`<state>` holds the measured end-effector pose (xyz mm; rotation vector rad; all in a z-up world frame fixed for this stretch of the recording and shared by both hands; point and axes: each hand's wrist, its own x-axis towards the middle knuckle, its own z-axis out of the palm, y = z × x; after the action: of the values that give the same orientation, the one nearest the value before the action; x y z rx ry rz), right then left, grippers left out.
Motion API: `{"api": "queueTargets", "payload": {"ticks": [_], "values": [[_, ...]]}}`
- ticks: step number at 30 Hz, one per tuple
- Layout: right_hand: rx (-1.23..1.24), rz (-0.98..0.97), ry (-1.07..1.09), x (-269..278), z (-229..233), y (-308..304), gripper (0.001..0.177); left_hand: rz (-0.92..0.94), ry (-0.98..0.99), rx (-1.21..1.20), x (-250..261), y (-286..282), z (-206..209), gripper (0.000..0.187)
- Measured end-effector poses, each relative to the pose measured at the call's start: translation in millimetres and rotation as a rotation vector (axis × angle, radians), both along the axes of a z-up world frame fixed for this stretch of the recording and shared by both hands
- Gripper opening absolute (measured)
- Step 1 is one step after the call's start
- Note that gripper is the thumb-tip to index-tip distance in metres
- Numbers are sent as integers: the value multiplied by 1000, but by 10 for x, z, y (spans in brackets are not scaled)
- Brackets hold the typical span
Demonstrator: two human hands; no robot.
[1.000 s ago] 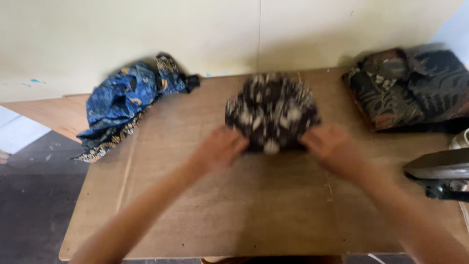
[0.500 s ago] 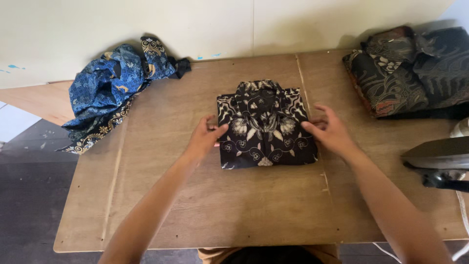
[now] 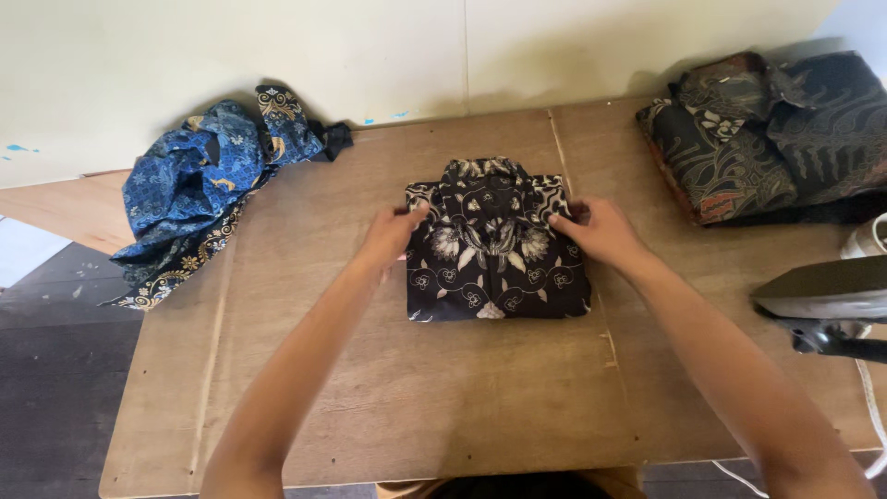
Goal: The person folds a black patterned shirt on a wooden table, then irons a blue patterned shirt using a handheld iron. The folded black shirt is placed aside, and the blue shirt is smoothed with the iron.
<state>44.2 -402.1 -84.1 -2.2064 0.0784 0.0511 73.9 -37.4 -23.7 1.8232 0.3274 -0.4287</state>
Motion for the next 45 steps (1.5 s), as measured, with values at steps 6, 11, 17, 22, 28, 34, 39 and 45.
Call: {"api": "queueTargets", "payload": {"ticks": [6, 11, 17, 22, 28, 34, 39, 45], "values": [[228, -61, 116, 137, 229, 158, 70, 41, -69, -77, 195, -70, -148, 48], [605, -123, 157, 62, 330, 239, 75, 125, -419, 98, 144, -112, -376, 45], [883, -175, 120, -120, 483, 372, 74, 151, -547, 80, 42, -162, -281, 41], [883, -176, -4, -323, 921, 302, 71, 101, -474, -325, -25, -244, 94, 38], [438, -181, -340, -593, 1872, -224, 64, -77, -556, -701, -17, -754, 730, 41], [-41, -165, -775, -836, 2775, -1236, 52, -231, -838, -493, 15, -1707, 1410, 43], [-119, -328, -623, -565, 2933, -2164, 22, -263, -861, -336, 265, -2661, 1606, 53], [-271, -371, -605, 21, 2568, -3112, 29, -201, -751, -313, 866, -3667, 1048, 60]]}}
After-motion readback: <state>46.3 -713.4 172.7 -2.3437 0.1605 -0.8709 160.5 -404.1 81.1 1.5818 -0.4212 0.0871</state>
